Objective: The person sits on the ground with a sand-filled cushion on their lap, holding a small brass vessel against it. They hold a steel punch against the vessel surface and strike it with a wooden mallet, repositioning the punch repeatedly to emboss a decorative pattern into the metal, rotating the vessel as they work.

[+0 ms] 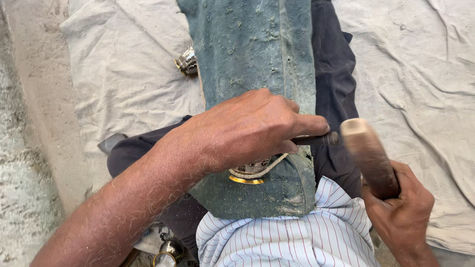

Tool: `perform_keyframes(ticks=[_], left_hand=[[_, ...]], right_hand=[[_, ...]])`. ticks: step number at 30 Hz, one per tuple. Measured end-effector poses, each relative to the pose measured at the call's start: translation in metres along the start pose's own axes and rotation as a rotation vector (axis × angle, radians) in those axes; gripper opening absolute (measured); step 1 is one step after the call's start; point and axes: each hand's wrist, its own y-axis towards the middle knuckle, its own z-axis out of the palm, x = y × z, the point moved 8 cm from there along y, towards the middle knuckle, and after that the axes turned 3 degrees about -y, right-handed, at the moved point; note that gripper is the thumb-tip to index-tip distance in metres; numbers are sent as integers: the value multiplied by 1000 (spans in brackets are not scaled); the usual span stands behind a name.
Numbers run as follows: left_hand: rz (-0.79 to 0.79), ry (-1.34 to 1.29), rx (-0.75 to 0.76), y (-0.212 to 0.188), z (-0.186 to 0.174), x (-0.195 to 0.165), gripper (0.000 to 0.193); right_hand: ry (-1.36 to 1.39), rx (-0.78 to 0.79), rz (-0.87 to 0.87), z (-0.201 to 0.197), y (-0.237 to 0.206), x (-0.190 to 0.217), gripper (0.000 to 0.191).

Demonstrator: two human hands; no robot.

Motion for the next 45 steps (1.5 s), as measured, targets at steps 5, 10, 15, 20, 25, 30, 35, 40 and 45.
perform_keyframes(ticks=[5,10,15,20,25,30,35,40,45], left_hand=[[19,-46,37,1,1,-1,43],[61,-59,22,2,0,-3,48],[63,-42,69,4,4,-2,50],[76,-49,68,5,3,-4,50],[33,-75,93,5,4,-2,49],[49,-76,100,5,3,-2,50],[61,-166,-4,5,-8,2,52],[-41,-158,11,-1,-3,11,56],[-19,-208,-92,-2,-7,13,53]], right_hand=[[106,1,-89,1,-2,2,30],[363,-42,-72,0,-4,1,30],[244,-68,-56,-1,-8,8,32],[62,4,-31,3,-7,12,37],[-100,16,-66,3,-9,14,44],[-50,-8,-63,2,-10,12,33],[174,10,64,3,-8,0,34],[104,71,102,6,-3,0,38],[224,21,77,-2,3,13,40]])
